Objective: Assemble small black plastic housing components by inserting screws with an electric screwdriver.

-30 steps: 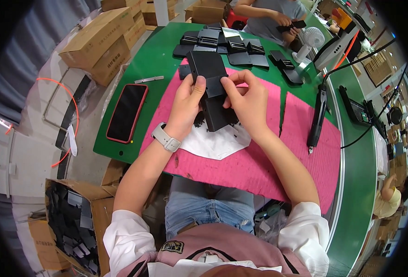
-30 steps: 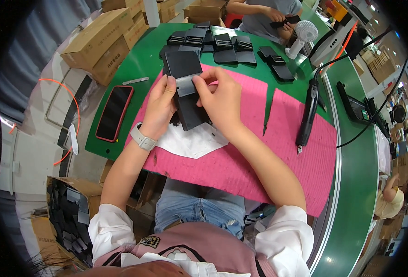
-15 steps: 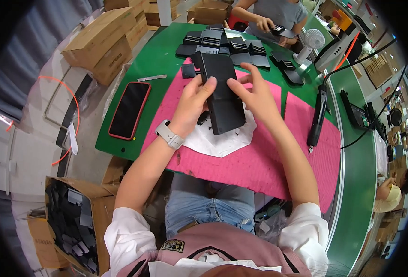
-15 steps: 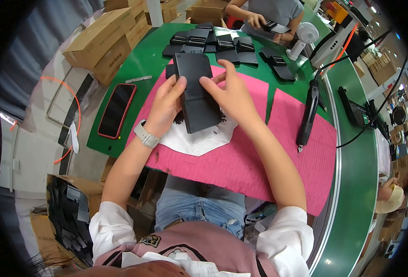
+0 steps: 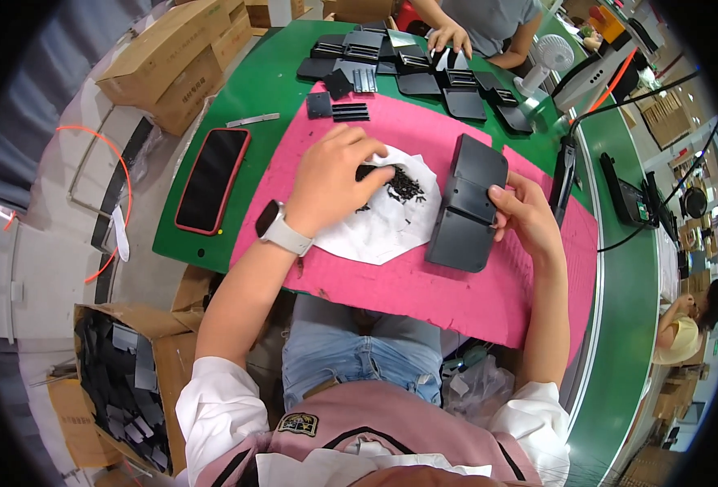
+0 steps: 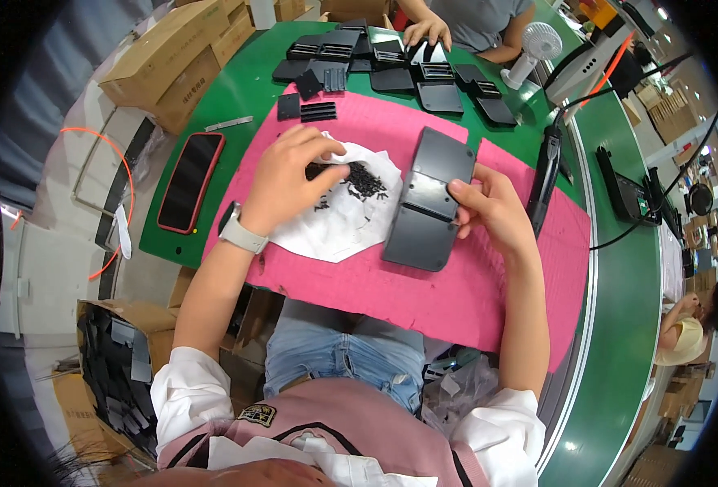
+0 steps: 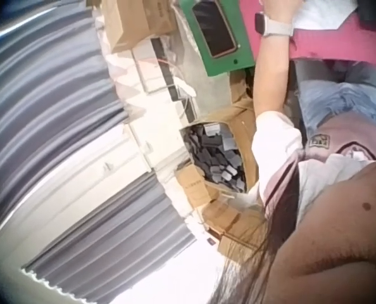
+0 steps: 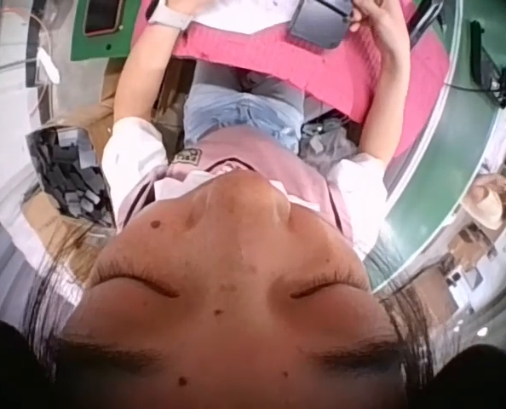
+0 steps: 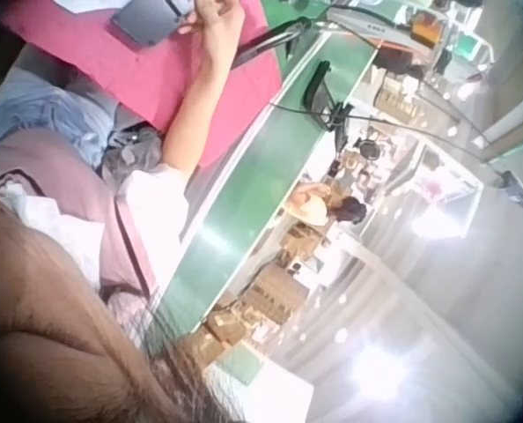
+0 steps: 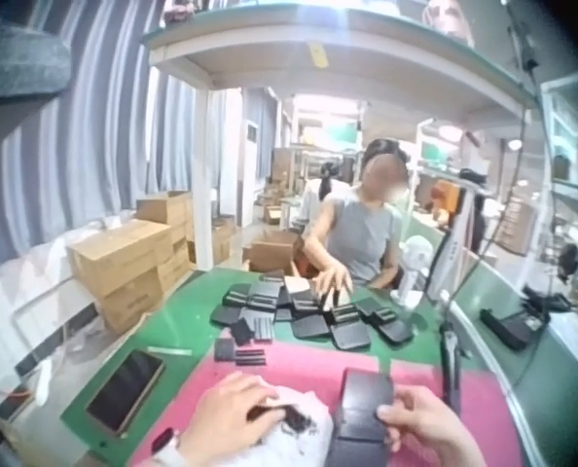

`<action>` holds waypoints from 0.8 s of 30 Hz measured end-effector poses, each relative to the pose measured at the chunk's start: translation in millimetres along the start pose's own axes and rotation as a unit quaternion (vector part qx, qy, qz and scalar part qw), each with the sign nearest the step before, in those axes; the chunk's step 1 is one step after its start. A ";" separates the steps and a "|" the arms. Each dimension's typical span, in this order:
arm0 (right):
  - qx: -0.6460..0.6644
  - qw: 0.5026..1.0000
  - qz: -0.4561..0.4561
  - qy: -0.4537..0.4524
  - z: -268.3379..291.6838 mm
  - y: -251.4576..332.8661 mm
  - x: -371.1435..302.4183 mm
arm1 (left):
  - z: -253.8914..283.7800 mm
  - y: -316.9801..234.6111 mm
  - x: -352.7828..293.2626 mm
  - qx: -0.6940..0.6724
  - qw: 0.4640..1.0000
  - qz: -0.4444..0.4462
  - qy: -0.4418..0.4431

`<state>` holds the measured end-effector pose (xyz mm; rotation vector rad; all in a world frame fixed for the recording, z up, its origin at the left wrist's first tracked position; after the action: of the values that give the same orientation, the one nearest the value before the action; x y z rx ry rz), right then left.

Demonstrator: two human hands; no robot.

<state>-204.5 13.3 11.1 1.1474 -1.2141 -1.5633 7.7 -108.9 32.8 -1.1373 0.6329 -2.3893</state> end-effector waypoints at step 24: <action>-0.644 0.625 -0.002 -0.440 147.7 21.7 -45.7 | -10.2 1.0 -5.8 0.121 0.992 -0.007 -0.029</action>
<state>-334.8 85.8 57.2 -0.6617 -0.2151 -2.3491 3.0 -104.4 22.9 -1.1046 0.3062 -2.3570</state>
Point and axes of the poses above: each hand's wrist, its own x-axis towards the middle knuckle, its own z-axis out of the back of the hand, y = z × x, the point moved 8 cm from there along x, towards the middle knuckle, and after that the axes turned 1 degree about z, right-handed, at the moved point
